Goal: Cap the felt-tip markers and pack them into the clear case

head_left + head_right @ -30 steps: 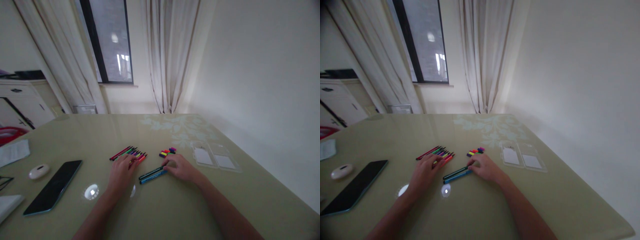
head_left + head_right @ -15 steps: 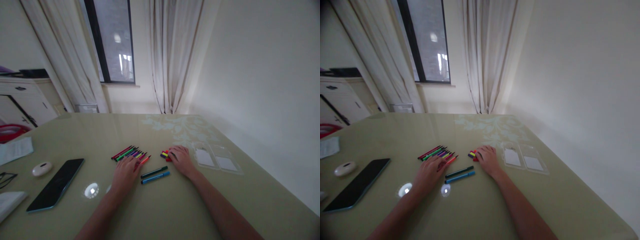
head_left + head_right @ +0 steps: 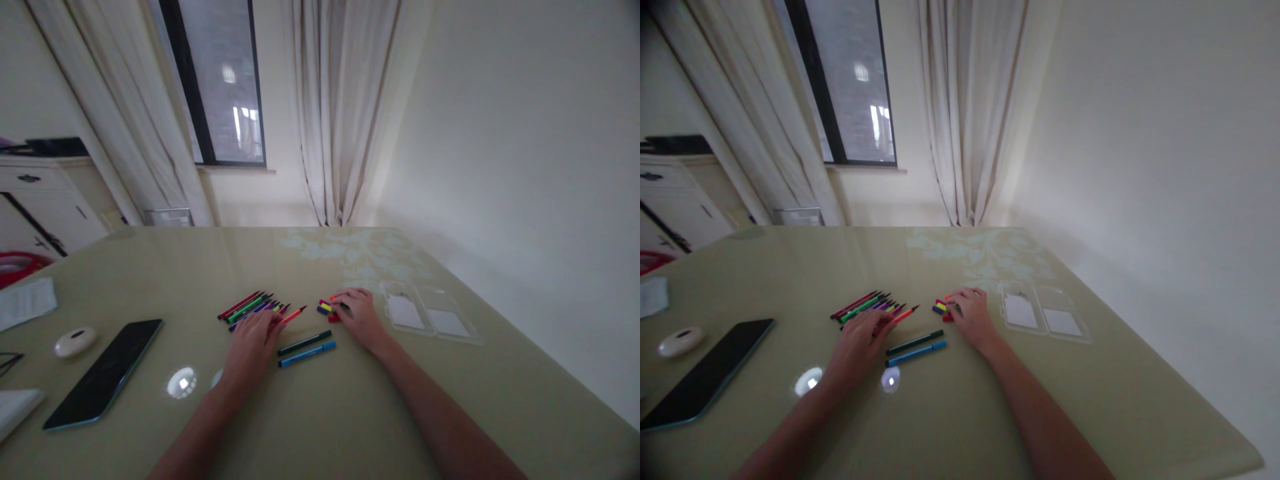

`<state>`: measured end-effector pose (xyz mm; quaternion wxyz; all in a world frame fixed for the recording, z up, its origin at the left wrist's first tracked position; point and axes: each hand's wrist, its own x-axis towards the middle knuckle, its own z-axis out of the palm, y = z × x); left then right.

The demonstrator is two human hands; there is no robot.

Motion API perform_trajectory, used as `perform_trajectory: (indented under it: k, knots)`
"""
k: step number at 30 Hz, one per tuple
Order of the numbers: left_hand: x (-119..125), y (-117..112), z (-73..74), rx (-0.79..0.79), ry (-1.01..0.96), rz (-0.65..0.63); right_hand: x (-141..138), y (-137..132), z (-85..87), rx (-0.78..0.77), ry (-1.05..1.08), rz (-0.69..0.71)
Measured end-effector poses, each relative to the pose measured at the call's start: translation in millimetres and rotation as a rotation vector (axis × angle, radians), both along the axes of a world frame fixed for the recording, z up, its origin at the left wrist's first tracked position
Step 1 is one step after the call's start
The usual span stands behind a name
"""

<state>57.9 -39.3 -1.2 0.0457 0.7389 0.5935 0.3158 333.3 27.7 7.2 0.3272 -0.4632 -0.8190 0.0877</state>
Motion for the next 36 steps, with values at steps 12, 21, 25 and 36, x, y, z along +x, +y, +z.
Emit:
perform_trajectory:
  k: [12,21,25,36]
  knots:
    - [7,-4,2.2,-0.018,-0.071,-0.089,-19,-27,15.5,-0.072,0.401,0.167]
    - [9,-4,2.7,0.081,-0.121,-0.173,-19,-25,8.7,-0.053,0.39,0.269]
    - [11,-6,6.0,0.152,-0.213,-0.22,-18,-26,10.1,-0.086,0.418,0.306]
    - [10,-6,3.5,0.083,-0.321,-0.256,-22,-35,12.9,-0.169,0.486,0.303]
